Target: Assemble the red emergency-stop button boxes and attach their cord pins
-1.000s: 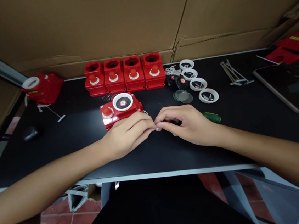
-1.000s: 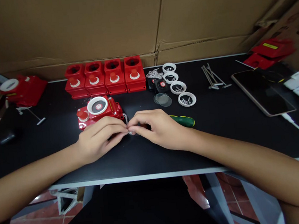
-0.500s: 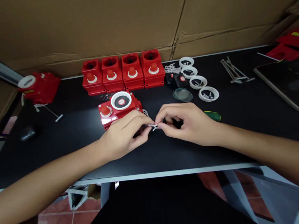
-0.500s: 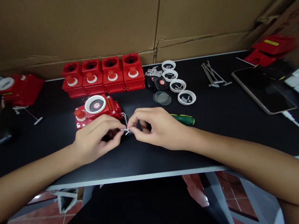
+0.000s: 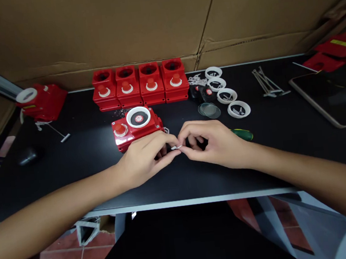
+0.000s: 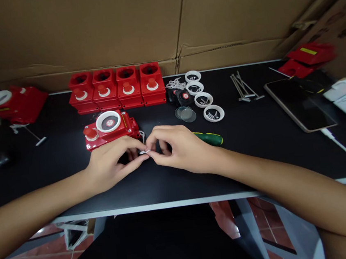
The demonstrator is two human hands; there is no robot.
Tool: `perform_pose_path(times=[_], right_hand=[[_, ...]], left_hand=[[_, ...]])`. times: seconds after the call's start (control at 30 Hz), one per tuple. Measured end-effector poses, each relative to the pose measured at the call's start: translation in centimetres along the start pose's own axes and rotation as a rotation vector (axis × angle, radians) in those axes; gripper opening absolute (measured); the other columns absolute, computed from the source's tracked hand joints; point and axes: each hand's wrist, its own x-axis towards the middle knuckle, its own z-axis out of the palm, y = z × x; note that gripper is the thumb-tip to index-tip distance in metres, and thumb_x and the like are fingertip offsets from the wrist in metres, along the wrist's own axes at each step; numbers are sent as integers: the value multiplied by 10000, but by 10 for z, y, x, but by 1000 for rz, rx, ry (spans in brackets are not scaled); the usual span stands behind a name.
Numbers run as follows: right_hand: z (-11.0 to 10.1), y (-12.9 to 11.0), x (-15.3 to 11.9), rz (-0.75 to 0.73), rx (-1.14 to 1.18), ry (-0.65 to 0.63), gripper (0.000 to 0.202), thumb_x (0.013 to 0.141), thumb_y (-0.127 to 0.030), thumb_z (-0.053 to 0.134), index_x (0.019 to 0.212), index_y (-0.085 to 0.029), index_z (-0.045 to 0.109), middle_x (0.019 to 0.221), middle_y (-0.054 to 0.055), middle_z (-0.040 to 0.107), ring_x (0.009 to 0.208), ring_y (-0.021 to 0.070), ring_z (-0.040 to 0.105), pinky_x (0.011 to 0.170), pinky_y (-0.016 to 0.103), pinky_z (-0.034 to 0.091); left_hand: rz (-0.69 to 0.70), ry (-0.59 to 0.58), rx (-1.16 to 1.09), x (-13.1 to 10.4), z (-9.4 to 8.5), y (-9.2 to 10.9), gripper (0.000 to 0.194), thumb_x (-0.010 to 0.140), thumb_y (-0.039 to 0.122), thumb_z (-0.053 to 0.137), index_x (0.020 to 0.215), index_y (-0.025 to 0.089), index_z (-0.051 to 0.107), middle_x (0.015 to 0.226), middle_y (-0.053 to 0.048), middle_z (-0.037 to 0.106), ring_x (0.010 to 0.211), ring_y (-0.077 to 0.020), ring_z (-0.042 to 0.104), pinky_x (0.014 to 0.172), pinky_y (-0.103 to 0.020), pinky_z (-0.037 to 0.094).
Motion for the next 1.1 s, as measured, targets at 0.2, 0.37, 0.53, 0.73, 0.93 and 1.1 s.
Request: perform_pose_path(times=[0.2,0.37,0.53,0.73,0.93,1.1], right_hand=[[0,1,0,-199,-250,135,15,1017,-135,718,1016,-147,727,914,-31,713,645,-32,511,686,125,436],[1,-2,-4,-324,-599,259,86,1049,-125,668,1019,-173,732,834,-35,708,686,0,555,682,163,420],[1,-4,-7,-355,-721,306,84,1092,-190,689,1085,-197,772,947,-40,807,736,0,660,702,175,476],[-2,-4,-8,-435,-718,331,77,1076,-138,707,1128,-187,736,1137,-39,856,948,15,802,760,158,568],[-6,-10,-12,-483,-767,323,66,1036,-152,771,1090,-190,758,1150,-23,851,901,33,770,757,190,577],[-7,-15,-17,-478,-750,321,59,1015,-168,795,1062,-201,810,1102,-17,835,862,32,701,775,183,558]], left_hand=[[43,-18,33,3,-2,2,130,1143,80,643,1182,194,692,989,-18,750,812,-131,733,772,-237,630],[23,-17,5,4,-1,1,150,1100,67,639,1169,193,680,967,6,703,736,-102,686,721,-209,605],[-34,-2,-38,1,0,2,201,1075,92,596,1236,202,641,914,30,716,683,-100,691,652,-203,589],[-42,-87,-36,6,-6,3,172,1145,146,560,1195,169,723,879,15,713,685,-106,679,687,-215,596],[-161,16,-212,3,-1,6,75,1125,183,664,1147,216,600,878,50,689,667,-82,674,621,-156,577],[-86,87,-302,-1,2,8,294,1137,156,700,1406,213,594,885,60,678,696,-83,692,677,-153,617]])
